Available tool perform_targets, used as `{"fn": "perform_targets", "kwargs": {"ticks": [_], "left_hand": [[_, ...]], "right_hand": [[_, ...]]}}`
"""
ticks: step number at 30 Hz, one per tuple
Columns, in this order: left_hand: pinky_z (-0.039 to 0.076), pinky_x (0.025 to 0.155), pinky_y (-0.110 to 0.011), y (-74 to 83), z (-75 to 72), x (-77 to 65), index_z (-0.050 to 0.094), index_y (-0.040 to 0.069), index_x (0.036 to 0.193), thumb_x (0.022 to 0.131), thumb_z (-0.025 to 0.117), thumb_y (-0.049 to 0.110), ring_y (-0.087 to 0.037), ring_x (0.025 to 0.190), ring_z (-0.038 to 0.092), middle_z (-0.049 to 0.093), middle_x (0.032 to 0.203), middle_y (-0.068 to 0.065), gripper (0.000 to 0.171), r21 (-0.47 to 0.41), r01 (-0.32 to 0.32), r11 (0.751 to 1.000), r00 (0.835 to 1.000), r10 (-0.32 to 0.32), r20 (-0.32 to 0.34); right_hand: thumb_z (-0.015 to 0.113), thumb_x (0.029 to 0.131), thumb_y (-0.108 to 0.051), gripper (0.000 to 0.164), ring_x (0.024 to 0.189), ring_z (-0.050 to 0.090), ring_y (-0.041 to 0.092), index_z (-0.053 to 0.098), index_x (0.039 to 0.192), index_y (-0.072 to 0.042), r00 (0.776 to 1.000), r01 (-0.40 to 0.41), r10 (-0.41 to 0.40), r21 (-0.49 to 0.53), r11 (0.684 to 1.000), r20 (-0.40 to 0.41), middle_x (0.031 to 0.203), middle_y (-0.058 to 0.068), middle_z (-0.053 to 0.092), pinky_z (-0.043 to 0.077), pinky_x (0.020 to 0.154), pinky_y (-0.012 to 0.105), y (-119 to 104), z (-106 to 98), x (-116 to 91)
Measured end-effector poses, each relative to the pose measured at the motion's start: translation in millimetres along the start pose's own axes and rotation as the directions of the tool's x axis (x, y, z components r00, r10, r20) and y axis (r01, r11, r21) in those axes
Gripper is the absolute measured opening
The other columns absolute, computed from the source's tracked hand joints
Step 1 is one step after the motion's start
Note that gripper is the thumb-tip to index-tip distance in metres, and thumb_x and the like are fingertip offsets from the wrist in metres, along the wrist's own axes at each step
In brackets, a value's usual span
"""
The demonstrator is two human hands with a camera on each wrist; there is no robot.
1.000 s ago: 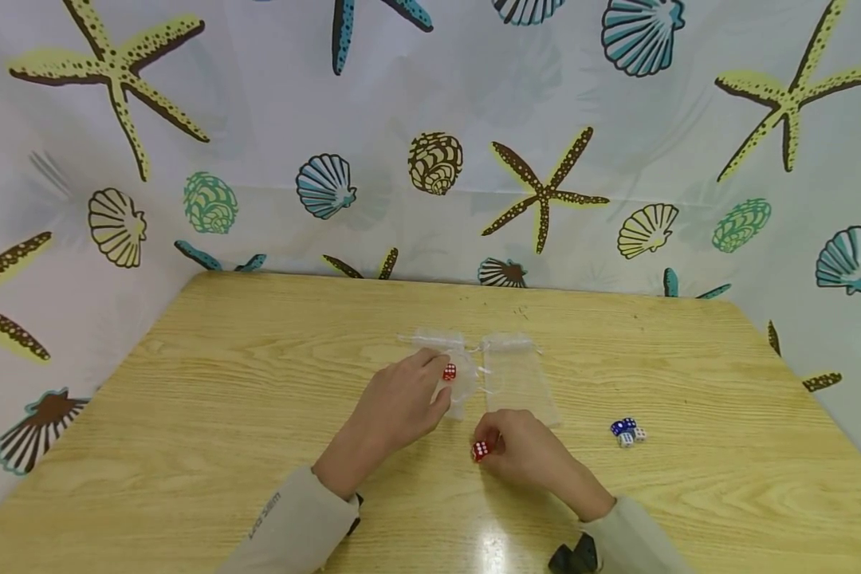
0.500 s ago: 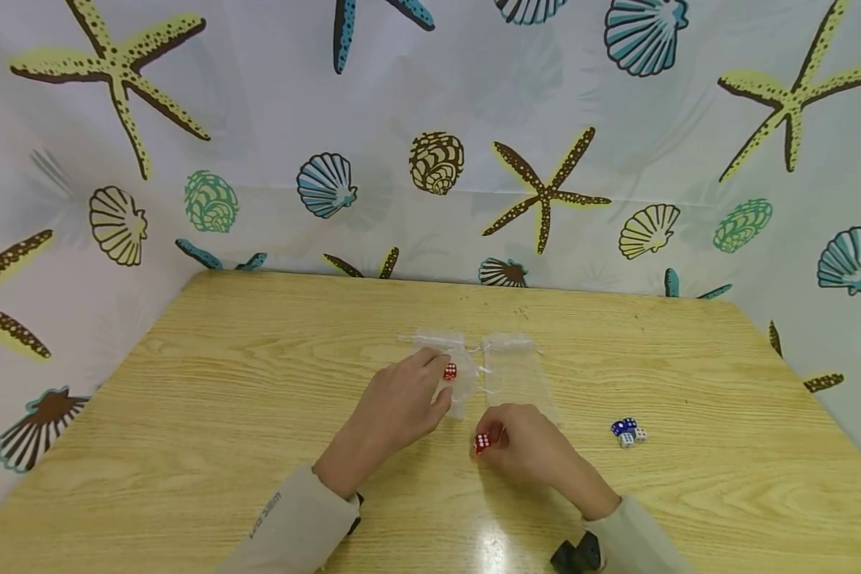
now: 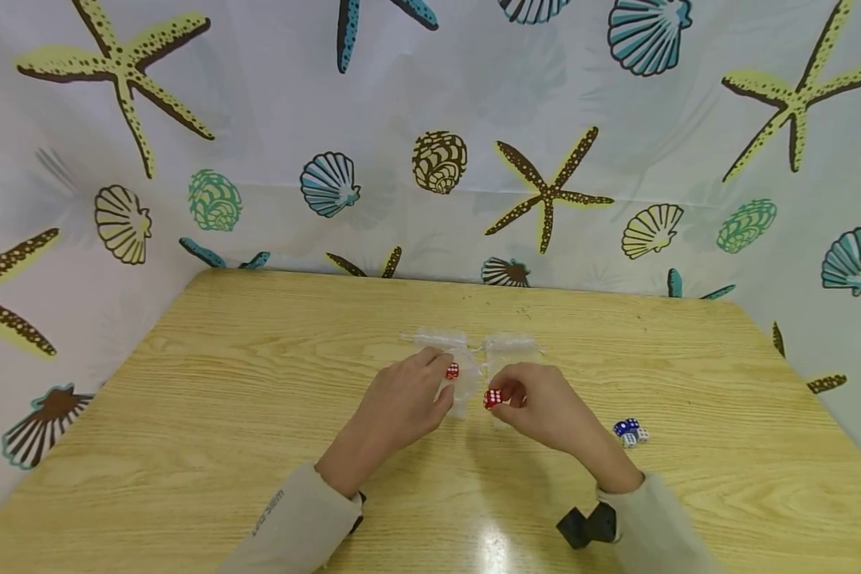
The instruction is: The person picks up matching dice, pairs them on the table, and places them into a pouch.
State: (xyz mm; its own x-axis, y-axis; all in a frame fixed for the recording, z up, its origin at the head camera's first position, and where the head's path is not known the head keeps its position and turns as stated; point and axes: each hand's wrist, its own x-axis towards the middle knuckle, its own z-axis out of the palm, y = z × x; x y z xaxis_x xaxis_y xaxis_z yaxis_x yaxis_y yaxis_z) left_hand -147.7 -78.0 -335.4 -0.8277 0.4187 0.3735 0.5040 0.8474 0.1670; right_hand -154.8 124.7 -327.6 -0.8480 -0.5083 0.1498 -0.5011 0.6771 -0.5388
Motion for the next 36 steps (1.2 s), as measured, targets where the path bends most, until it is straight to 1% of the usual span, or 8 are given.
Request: {"fn": "perform_targets", "kwargs": {"ticks": [11,17,20,23,27,30,32,36], "left_hand": [[0.055,0.065,-0.034,-0.5,1.1,0.6,0.064,0.0,0.116,0.089,0.065,0.018,-0.023,0.085,0.067,0.065,0.115,-0.012,0.032,0.0,-0.006,1.0,1.0,0.006,0.009],[0.056,0.064,-0.033,-0.5,1.9,-0.7,0.064,0.0,0.115,0.088,0.067,0.017,-0.022,0.085,0.068,0.066,0.113,-0.011,0.032,0.002,-0.016,1.0,1.0,0.016,-0.013],[0.055,0.063,-0.032,-0.3,2.1,-0.6,0.065,0.0,0.114,0.088,0.067,0.017,-0.022,0.083,0.068,0.066,0.112,-0.011,0.031,0.004,-0.025,1.0,0.999,0.025,-0.028],[0.055,0.062,-0.032,-0.2,2.5,0.0,0.065,0.001,0.114,0.088,0.067,0.017,-0.022,0.082,0.068,0.066,0.111,-0.011,0.031,0.007,-0.031,0.999,0.999,0.032,-0.036],[0.055,0.061,-0.031,0.1,2.2,0.6,0.065,0.0,0.114,0.088,0.067,0.016,-0.021,0.081,0.067,0.066,0.111,-0.012,0.031,0.0,-0.033,0.999,0.999,0.033,-0.033],[0.055,0.062,-0.031,0.2,1.8,0.5,0.064,-0.001,0.115,0.088,0.066,0.015,-0.022,0.082,0.068,0.066,0.112,-0.013,0.031,-0.005,-0.033,0.999,0.999,0.032,-0.028],[0.055,0.063,-0.031,0.1,1.5,0.0,0.064,-0.002,0.115,0.088,0.066,0.015,-0.022,0.082,0.068,0.066,0.112,-0.013,0.032,-0.009,-0.035,0.999,0.999,0.034,-0.029],[0.055,0.064,-0.032,-0.3,1.5,-1.5,0.063,-0.002,0.114,0.089,0.065,0.014,-0.022,0.081,0.067,0.065,0.111,-0.012,0.03,-0.025,-0.04,0.999,0.999,0.039,-0.034]], "right_hand": [[0.07,0.083,-0.006,0.012,0.069,0.056,0.008,0.068,0.095,-0.002,0.994,0.065,-0.065,-0.002,0.998,-0.089,0.081,0.004,0.066,0.049,0.063,0.022,-13,-18,9],[0.071,0.083,-0.006,0.015,0.07,0.057,0.01,0.069,0.097,-0.002,0.988,0.095,-0.092,0.022,0.995,-0.12,0.086,0.006,0.067,0.05,0.064,0.022,-22,-15,17],[0.072,0.082,-0.005,0.016,0.07,0.055,0.01,0.069,0.097,-0.002,0.987,0.094,-0.091,0.018,0.995,-0.136,0.086,0.006,0.066,0.049,0.063,0.021,-25,-10,20],[0.073,0.081,-0.006,0.016,0.069,0.053,0.012,0.07,0.096,-0.002,0.983,0.084,-0.086,-0.016,0.996,-0.164,0.084,0.006,0.063,0.046,0.062,0.021,-27,-6,23],[0.075,0.08,-0.01,0.015,0.072,0.052,0.017,0.071,0.094,-0.006,0.977,0.037,-0.055,-0.089,0.995,-0.208,0.087,0.006,0.056,0.045,0.062,0.026,-28,1,24],[0.077,0.079,-0.012,0.015,0.078,0.055,0.02,0.071,0.092,-0.009,0.971,0.011,-0.044,-0.142,0.99,-0.237,0.094,0.008,0.054,0.047,0.064,0.031,-28,6,24],[0.077,0.078,-0.013,0.015,0.082,0.058,0.023,0.071,0.092,-0.01,0.968,0.013,-0.058,-0.182,0.983,-0.244,0.101,0.01,0.055,0.049,0.063,0.033,-28,9,23],[0.077,0.079,-0.014,0.016,0.082,0.063,0.024,0.071,0.093,-0.01,0.97,0.018,-0.078,-0.252,0.967,-0.229,0.111,0.011,0.059,0.053,0.062,0.035,-28,14,22]]}}
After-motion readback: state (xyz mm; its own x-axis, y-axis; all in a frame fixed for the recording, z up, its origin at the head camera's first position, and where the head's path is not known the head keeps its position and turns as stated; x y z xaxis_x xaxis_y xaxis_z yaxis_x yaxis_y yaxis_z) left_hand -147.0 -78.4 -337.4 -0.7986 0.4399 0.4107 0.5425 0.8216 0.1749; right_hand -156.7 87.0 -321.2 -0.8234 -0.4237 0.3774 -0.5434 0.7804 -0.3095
